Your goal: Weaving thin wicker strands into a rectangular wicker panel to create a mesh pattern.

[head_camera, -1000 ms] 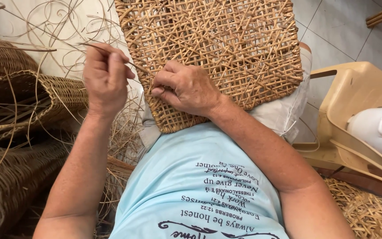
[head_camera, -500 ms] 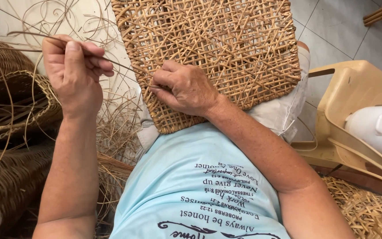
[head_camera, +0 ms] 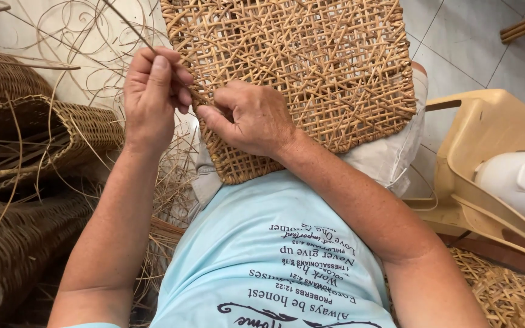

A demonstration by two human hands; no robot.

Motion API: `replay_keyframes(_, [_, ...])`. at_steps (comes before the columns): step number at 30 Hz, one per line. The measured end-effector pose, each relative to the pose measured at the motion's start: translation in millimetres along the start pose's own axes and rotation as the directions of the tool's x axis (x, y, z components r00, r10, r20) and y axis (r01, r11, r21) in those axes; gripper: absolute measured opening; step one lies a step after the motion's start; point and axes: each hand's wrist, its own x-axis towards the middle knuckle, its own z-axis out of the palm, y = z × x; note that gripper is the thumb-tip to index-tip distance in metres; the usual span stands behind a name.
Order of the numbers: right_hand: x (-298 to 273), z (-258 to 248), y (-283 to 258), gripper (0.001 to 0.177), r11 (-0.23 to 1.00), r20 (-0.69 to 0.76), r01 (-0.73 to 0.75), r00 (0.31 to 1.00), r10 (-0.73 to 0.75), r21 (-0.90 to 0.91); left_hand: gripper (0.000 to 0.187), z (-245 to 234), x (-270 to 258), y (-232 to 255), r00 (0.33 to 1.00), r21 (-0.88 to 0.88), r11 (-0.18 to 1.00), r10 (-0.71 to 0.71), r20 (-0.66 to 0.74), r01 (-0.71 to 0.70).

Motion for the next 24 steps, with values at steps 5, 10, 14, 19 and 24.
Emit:
replay_keyframes(5, [0, 10, 4, 0.016, 0.998, -0.076, -0.011, 0.997, 0.006, -0.061, 0.016, 0, 0, -3, 0.997, -0.050, 0.996, -0.076, -0.013, 0.075])
replay_keyframes(10, [-3, 3, 2, 0.004, 0.989, -0.152, 0.149, 0.977, -0.149, -0.012, 0.016, -1, -1, -1, 0.995, -0.059, 0.993, -0.101, -0.009, 0.100])
replay_keyframes(14, [-6, -1, 7, 0.009, 0.959, -0.126, 0.266, 0.952, -0.278, -0.101, 0.017, 0, -1, 1, 0.992, -0.038, 0.992, -0.126, -0.030, 0.124])
replay_keyframes(19, [-6, -3, 6, 0.015, 0.954, -0.012, 0.270, 0.962, -0.274, -0.133, 0.015, 1, 0, 3, 0.998, 0.078, 0.996, -0.055, 0.031, 0.052])
replay_keyframes(24, [-7, 0, 10, 0.011, 0.938, 0.017, 0.289, 0.956, -0.291, -0.192, 0.015, 4, 2, 4, 0.999, 0.146, 0.989, 0.029, 0.030, -0.033])
